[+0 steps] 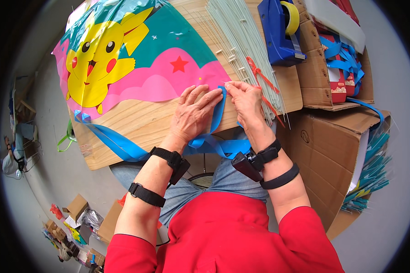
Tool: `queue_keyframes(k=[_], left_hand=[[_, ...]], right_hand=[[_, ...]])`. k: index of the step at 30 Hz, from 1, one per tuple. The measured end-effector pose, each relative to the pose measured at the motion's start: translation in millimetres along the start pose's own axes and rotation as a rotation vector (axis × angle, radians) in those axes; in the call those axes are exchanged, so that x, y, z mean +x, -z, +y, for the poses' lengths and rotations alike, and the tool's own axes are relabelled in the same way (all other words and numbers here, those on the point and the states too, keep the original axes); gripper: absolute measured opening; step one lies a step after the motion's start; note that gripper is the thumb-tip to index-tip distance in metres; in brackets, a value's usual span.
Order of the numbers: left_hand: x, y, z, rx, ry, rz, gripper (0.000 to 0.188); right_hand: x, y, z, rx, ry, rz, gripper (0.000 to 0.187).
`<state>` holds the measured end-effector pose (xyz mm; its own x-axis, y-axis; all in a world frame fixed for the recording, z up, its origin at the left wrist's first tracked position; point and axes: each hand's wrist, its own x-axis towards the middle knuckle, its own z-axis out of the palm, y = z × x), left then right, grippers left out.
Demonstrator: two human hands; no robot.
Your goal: The person assembles a Pikachu-themed kite by attaching blue ribbons to the kite's frame using a tape dispenser. They repeatedly cut tape and secure the ribbons to the kite's structure on a wooden table.
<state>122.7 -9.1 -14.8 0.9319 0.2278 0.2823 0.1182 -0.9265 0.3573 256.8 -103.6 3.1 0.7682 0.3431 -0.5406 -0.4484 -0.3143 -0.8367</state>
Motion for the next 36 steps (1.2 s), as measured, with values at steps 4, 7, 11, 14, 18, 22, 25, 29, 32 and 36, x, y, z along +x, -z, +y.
queue_keyframes(k=[4, 7, 11, 14, 18, 22, 25, 29, 32, 36], left_hand=[[0, 2, 0, -0.026, 0.0, 0.005, 0.042], [0, 2, 1, -0.024, 0.004, 0.019, 0.042], [0, 1, -1, -0.008, 0.002, 0.003, 0.042], [-2, 1, -2, -0.025, 0.004, 0.004, 0.042], [-1, 1, -1, -0.029, 0.003, 0.002, 0.041], [0, 3, 0, -0.036, 0.01, 0.003, 0.041], [0, 4, 0, -0.033, 0.0, 0.009, 0.041], [1, 4, 0, -0.038, -0.002, 0.009, 0.042], [0, 2, 0, -0.044, -0.001, 0.011, 0.042], [-1, 2, -1, -0.055, -0.003, 0.01, 0.042]], right_hand=[[2, 0, -1, -0.32, 0.14, 0.072, 0.014], [-2, 1, -2, -0.456, 0.301, 0.119, 0.014], [-5, 1, -5, -0.555, 0.354, 0.178, 0.019], [1, 6, -12, -0.547, 0.447, 0.263, 0.027], [7, 17, -21, -0.587, 0.487, 0.151, 0.031], [8, 10, -21, -0.865, 0.616, 0.067, 0.038], [19, 2, -27, -0.9, 0.597, 0.136, 0.039], [23, 2, -32, -0.902, 0.568, 0.146, 0.037], [17, 3, -28, -0.947, 0.518, 0.103, 0.034], [14, -4, -21, -0.874, 0.561, 0.185, 0.032]])
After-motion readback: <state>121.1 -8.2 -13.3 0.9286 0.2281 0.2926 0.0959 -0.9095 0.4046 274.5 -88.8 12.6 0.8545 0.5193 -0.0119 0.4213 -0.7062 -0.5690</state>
